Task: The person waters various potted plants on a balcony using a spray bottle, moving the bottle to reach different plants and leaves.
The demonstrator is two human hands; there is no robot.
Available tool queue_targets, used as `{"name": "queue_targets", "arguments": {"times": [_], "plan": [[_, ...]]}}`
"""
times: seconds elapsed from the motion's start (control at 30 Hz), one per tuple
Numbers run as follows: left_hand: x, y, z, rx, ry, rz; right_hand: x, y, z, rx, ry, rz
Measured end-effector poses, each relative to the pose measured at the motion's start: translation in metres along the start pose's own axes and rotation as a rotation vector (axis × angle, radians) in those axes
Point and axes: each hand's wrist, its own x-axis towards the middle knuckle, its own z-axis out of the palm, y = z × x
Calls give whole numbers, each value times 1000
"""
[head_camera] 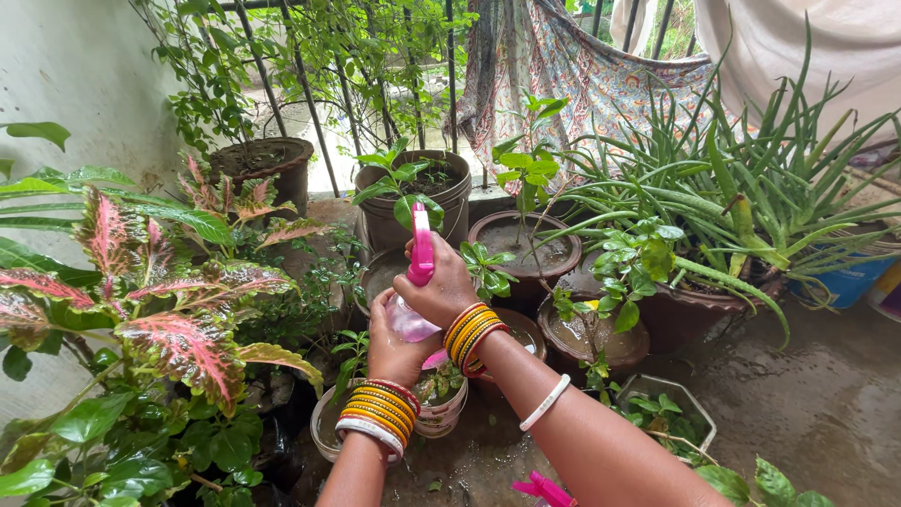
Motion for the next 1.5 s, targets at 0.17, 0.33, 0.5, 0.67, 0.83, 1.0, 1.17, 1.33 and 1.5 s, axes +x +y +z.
{"name": "queue_targets", "arguments": {"times": [0.17, 0.33, 0.5, 0.67, 0.83, 1.0, 1.17, 1.33, 1.5], "plan": [[1, 2, -5, 31, 7, 54, 2, -4, 2, 23, 40, -146], [2, -5, -5, -85, -30, 27, 1, -4, 4, -4, -27, -11], [3, -7, -9, -96, -25, 39, 2, -4, 7, 53, -8, -142], [1, -9, -10, -122, -14, 20, 1, -11, 5, 6, -78, 33], [1, -5, -14, -50, 57, 66, 5, -20, 9, 65, -76, 17], [3, 20, -18, 111, 184, 62, 22, -43, 4, 58, -121, 56], [10, 59, -36, -41, 194, 92, 49, -84, 10, 181, -208, -63], [12, 113, -62, 39, 276, 115, 79, -131, 19, 210, -295, -24], [12, 152, -88, -9, 331, 106, 101, -169, 38, 358, -379, -57]]}}
